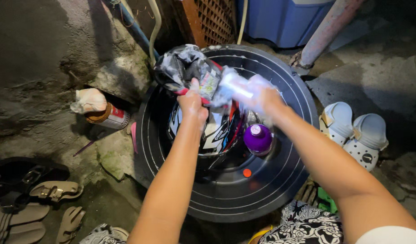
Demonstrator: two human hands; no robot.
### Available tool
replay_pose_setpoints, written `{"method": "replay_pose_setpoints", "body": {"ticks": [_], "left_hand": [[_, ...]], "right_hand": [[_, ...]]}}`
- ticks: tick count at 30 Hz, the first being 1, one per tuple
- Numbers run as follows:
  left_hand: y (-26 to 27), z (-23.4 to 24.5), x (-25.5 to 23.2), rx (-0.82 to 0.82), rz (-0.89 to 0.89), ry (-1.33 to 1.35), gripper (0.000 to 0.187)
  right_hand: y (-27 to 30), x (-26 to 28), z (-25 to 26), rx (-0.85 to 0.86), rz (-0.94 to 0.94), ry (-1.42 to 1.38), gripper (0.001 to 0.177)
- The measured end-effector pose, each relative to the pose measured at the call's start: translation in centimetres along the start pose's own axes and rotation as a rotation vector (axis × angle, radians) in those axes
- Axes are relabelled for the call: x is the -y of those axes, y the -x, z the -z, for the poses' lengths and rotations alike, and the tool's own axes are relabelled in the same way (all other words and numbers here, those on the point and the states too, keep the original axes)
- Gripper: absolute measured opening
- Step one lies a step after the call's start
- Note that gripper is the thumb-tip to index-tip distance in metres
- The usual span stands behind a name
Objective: The person washes the inner padding and lining of a motorcycle helmet by hand using soap and water under an outdoor tap.
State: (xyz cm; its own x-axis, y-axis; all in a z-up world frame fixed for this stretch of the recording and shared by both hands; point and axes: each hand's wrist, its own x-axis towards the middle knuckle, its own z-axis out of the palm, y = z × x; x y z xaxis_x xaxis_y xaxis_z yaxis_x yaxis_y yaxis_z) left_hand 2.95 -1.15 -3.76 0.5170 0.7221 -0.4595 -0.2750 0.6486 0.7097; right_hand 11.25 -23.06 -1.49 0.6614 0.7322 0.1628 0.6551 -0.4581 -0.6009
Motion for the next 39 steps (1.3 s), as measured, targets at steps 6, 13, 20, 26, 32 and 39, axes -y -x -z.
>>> {"method": "replay_pose_setpoints", "body": {"ticks": [6, 13, 20, 26, 32, 39], "left_hand": [[1.8, -1.1, -1.0, -0.009, -0.132, -0.126, 0.030], [2.8, -2.8, -1.7, 0.045, -0.054, 0.150, 0.020], [0.7, -3.5, -0.6, 0.004, 0.019, 0.199, 0.026], [1.5, -3.9, 0.4, 0.136, -0.161, -0.238, 0.022], [7.6, -4.3, -4.1, 0.451, 0.048, -0.005, 0.027], [10.2, -4.8, -2.7, 0.479, -0.131, -0.163, 0.033]], "right_hand": [[2.4, -11.1, -4.5, 0.119, -0.529, 0.127, 0.055], [1.8, -14.9, -10.3, -0.006, -0.258, 0.230, 0.036], [-4.0, 0.3, -2.6, 0.012, -0.054, -1.305, 0.019], [-5.6, 4.9, 1.2, -0.027, -0.178, -1.841, 0.025], [-6.3, 4.2, 2.8, -0.195, -0.142, -1.884, 0.018], [-8.4, 6.1, 0.7, -0.483, -0.524, -2.032, 0.027]]}}
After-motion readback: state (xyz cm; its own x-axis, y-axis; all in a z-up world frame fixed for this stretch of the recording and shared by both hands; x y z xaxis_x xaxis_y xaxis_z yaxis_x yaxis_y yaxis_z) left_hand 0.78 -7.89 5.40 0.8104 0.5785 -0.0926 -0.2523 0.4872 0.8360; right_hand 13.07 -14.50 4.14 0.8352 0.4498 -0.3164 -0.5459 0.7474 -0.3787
